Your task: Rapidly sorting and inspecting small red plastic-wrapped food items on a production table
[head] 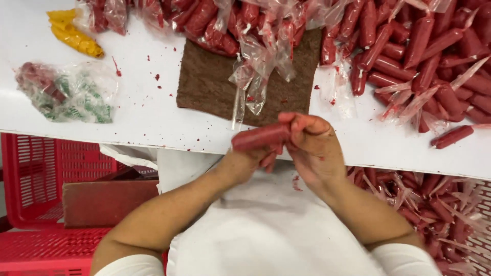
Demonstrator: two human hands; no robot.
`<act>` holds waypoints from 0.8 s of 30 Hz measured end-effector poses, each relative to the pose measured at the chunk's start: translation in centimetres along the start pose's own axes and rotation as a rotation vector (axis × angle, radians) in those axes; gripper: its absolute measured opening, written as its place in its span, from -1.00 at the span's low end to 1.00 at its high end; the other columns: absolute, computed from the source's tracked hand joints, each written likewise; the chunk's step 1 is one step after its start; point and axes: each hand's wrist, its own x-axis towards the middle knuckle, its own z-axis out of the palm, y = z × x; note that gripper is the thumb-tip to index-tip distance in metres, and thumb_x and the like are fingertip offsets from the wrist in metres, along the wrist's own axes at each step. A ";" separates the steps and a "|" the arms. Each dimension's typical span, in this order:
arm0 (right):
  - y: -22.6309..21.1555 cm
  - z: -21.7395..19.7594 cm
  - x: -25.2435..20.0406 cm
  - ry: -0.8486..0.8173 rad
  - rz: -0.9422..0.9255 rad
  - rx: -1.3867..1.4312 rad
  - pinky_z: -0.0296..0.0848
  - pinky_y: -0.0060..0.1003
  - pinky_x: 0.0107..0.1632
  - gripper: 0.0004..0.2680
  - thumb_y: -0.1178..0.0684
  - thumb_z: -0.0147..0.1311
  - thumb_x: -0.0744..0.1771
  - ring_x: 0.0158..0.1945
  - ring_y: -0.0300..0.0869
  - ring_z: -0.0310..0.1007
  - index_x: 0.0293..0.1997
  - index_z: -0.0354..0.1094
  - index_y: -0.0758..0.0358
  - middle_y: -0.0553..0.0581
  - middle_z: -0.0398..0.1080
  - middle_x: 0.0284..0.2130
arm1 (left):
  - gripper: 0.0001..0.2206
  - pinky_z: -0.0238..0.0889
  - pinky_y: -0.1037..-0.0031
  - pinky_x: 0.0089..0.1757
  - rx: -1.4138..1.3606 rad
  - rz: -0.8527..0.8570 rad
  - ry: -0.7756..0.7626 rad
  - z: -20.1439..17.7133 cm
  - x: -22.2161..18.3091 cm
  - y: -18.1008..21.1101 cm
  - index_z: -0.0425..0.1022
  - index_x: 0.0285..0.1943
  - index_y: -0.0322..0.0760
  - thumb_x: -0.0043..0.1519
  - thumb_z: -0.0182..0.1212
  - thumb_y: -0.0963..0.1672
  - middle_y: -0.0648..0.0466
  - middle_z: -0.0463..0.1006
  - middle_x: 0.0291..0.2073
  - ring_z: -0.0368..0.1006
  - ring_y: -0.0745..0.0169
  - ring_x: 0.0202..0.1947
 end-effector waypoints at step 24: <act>-4.1 0.4 5.0 -0.516 -0.507 -1.126 0.28 0.14 0.28 -0.91 0.15 0.28 0.29 0.13 0.22 0.38 -0.21 0.55 0.33 0.25 0.56 -0.21 | -0.62 0.39 0.38 -0.32 1.018 0.673 0.154 -3.5 4.1 0.9 0.36 -0.25 -0.22 0.31 0.05 0.12 0.05 0.41 -0.17 0.48 0.06 -0.24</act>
